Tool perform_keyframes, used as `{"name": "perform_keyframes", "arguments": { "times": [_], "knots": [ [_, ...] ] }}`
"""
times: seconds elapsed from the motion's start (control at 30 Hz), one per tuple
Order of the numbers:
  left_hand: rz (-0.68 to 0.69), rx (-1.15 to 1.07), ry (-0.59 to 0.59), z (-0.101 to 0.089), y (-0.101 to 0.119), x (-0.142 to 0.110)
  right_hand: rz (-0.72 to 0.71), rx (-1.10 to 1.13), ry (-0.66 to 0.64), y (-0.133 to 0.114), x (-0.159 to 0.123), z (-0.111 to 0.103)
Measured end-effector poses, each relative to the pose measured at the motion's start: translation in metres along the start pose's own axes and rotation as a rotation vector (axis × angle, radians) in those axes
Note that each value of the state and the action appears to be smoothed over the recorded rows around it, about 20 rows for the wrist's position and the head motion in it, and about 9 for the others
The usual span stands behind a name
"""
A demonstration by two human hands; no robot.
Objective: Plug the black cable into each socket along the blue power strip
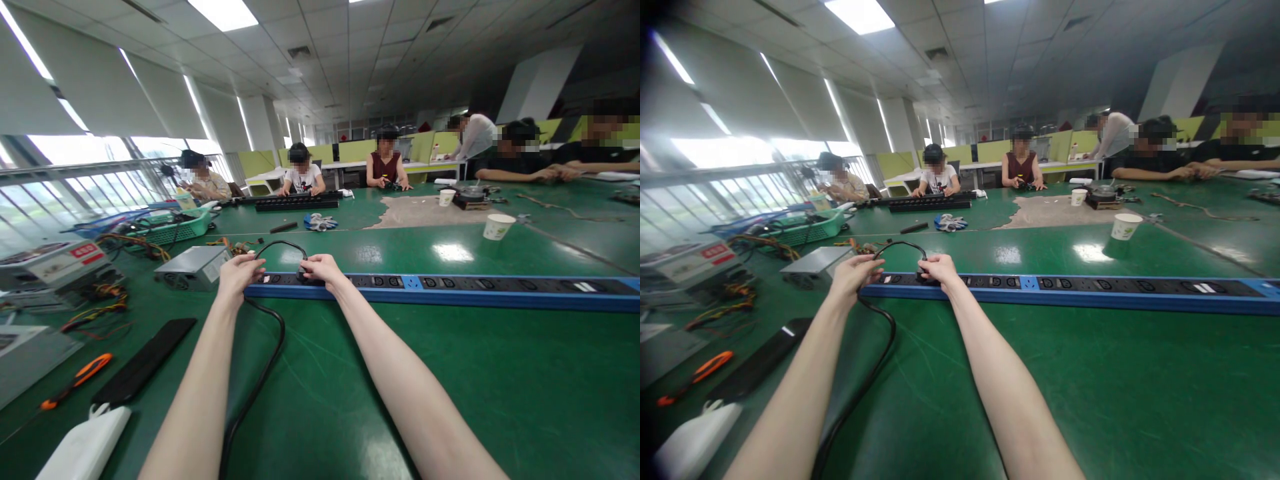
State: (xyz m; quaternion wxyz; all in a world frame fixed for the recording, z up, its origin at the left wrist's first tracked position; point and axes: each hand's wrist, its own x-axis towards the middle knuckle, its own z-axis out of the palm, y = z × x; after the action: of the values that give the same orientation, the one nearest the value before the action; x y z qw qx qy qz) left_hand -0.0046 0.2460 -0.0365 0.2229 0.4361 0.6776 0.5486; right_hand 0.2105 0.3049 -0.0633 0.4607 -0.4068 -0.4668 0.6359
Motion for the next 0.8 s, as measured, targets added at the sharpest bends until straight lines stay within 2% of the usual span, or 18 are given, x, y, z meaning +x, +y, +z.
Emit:
{"name": "perform_keyframes", "arguments": {
  "times": [0.13, 0.3, 0.4, 0.6, 0.8],
  "knots": [
    [0.081, 0.234, 0.048, 0.017, -0.019, 0.001, -0.035, -0.137, 0.041, 0.001, 0.003, -0.002],
    [0.151, 0.471, 0.038, 0.032, -0.033, -0.001, -0.113, -0.658, 0.064, -0.010, 0.005, -0.004],
    [0.256, 0.722, 0.021, 0.040, -0.038, -0.006, -0.150, -0.809, 0.042, -0.017, 0.006, -0.006],
    [0.423, 0.906, 0.070, 0.054, -0.036, -0.027, -0.155, -0.699, -0.115, -0.013, 0.014, -0.017],
    [0.590, 1.028, 0.042, 0.062, -0.033, -0.041, -0.113, -0.512, -0.157, -0.004, 0.024, -0.015]
  ]
}}
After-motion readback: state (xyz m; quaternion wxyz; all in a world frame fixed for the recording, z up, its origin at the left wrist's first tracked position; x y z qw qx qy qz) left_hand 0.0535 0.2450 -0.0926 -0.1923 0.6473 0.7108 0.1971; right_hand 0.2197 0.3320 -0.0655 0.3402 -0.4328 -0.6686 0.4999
